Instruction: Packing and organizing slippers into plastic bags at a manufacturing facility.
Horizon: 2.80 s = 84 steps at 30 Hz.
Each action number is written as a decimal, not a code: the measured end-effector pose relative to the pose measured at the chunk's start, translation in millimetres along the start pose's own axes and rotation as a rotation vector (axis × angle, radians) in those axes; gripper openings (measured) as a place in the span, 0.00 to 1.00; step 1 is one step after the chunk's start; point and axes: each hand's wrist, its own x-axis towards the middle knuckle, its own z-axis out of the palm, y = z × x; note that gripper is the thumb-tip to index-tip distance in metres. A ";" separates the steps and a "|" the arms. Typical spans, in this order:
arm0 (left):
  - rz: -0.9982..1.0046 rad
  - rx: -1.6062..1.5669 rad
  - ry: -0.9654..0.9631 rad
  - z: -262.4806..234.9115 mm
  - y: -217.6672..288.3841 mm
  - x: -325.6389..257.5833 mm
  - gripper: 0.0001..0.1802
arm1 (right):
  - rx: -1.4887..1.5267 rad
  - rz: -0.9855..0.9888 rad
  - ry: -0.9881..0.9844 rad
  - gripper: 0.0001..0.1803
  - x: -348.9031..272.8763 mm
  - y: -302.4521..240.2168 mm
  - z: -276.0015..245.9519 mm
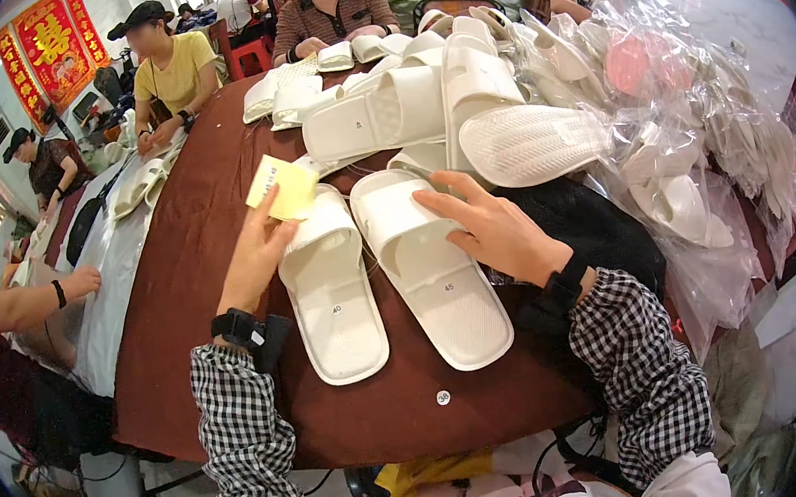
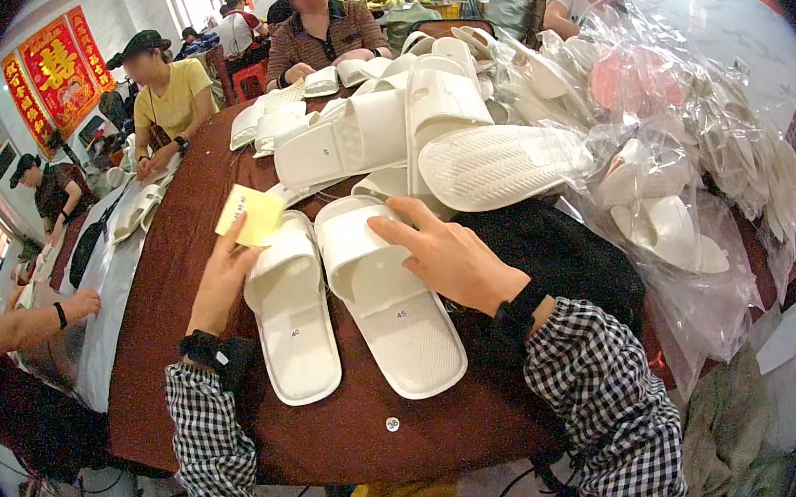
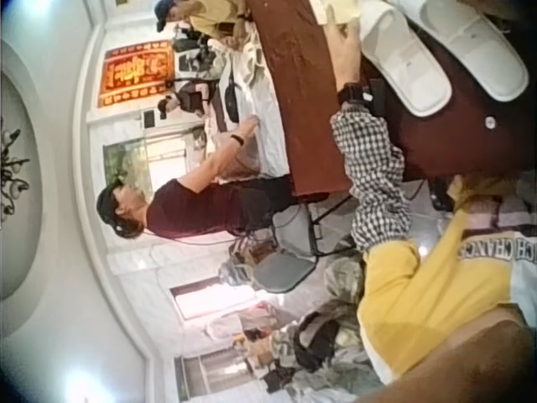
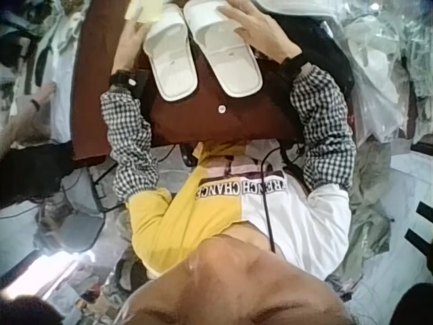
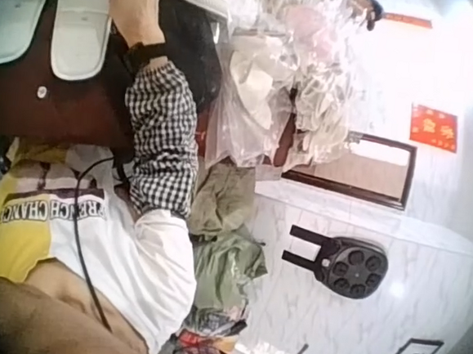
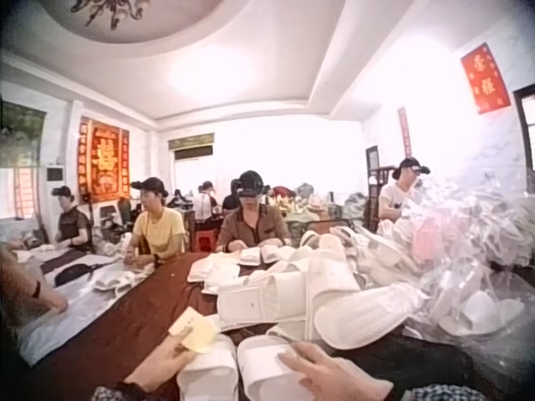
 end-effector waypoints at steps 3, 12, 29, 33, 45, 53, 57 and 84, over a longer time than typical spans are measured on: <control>-0.003 0.147 -0.110 4.0 11.3 -2.4 0.41 | 0.003 -0.035 0.025 0.33 -2.2 6.8 0.3; 0.069 0.333 -0.194 19.0 33.8 -24.1 0.47 | -0.010 -0.119 0.138 0.18 -11.9 -11.1 -25.3; 0.081 0.342 -0.214 21.4 35.2 -28.4 0.46 | 0.073 -0.041 -0.231 0.06 -25.2 -12.7 -17.8; 0.097 0.348 -0.208 21.2 34.9 -29.6 0.45 | 0.015 -0.081 -0.218 0.06 -25.8 -16.9 -16.5; 0.093 0.398 -0.204 20.6 32.8 -29.0 0.45 | -0.081 -0.165 -0.190 0.06 -26.6 -12.5 -13.2; 0.076 0.388 -0.206 19.3 33.7 -29.1 0.45 | 0.085 -0.101 -0.277 0.07 -24.1 -14.6 -27.8; 0.132 0.400 -0.182 17.6 32.0 -30.1 0.46 | 0.239 -0.168 -0.303 0.07 -15.5 -29.6 -25.1; 0.222 0.380 -0.176 15.8 20.8 -28.7 0.49 | -0.026 -0.364 -0.353 0.07 21.3 -80.7 35.0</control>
